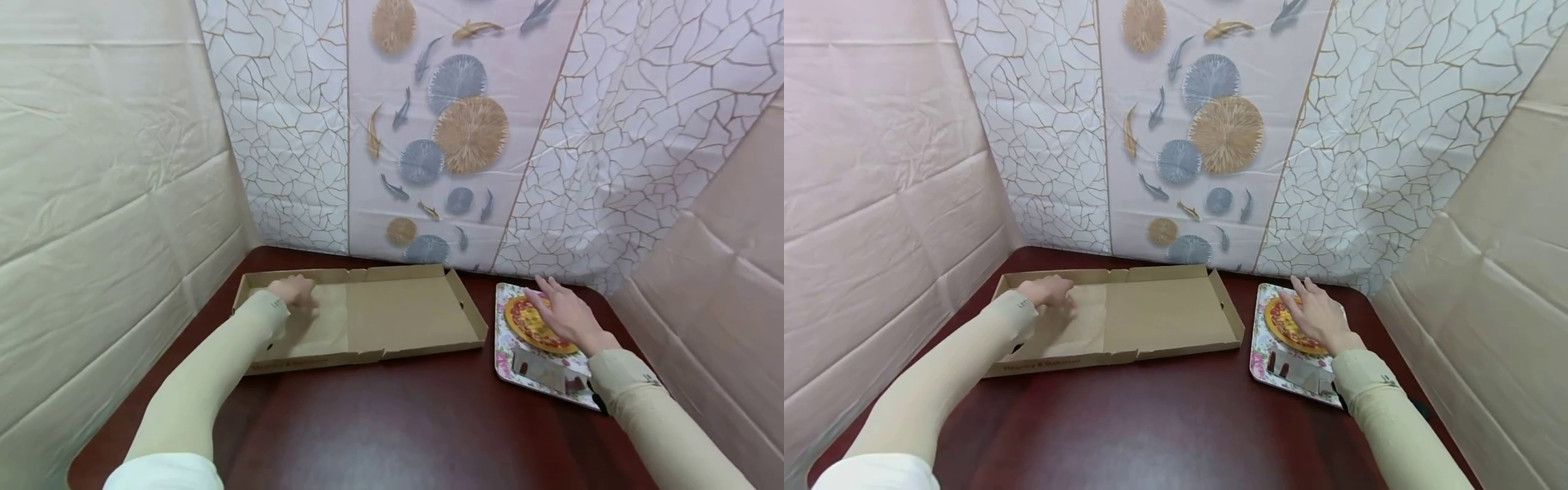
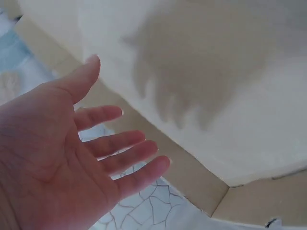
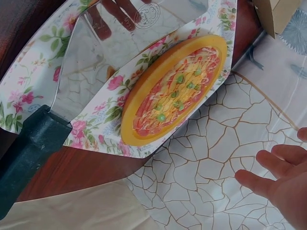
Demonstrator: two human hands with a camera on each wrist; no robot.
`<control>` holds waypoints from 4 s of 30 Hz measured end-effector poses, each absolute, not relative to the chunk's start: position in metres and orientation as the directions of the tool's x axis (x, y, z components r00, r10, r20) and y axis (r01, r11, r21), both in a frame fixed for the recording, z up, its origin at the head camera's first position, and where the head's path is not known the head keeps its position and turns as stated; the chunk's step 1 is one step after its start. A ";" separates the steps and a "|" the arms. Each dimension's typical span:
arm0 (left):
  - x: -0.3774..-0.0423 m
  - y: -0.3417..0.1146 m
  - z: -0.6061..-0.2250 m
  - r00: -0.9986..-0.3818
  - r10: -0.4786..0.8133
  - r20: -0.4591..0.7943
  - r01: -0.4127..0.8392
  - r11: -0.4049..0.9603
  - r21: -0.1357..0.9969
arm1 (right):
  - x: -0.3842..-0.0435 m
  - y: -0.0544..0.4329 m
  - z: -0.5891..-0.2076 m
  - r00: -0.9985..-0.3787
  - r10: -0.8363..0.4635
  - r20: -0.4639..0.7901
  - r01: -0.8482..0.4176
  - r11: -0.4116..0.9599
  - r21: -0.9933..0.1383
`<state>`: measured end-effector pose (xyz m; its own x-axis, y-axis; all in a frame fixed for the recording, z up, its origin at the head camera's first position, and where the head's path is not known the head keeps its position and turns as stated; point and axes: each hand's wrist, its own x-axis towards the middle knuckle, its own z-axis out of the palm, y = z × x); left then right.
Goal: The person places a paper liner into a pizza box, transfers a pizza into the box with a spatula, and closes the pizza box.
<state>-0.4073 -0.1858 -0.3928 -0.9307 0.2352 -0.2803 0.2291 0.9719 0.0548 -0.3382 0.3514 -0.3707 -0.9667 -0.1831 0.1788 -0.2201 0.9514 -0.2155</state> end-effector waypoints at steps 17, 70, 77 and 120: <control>-0.410 -0.185 -0.370 -0.893 0.356 -0.274 0.333 0.934 0.128 | -0.334 0.370 -0.365 -0.986 -0.111 0.127 -0.135 0.971 -0.198; -0.341 -0.055 -0.373 -0.669 0.660 -0.342 0.680 0.729 0.076 | -0.295 0.434 -0.395 -0.929 -0.095 -0.357 -0.046 0.989 -0.141; -0.340 -0.050 -0.371 -0.681 0.659 -0.320 0.676 0.733 0.072 | -0.297 0.437 -0.399 -0.925 -0.081 -0.372 -0.033 0.991 -0.133; -0.310 0.104 -0.443 -0.388 0.911 -0.140 0.921 0.376 -0.103 | -0.283 0.433 -0.397 -0.926 -0.041 -0.375 0.006 0.993 -0.122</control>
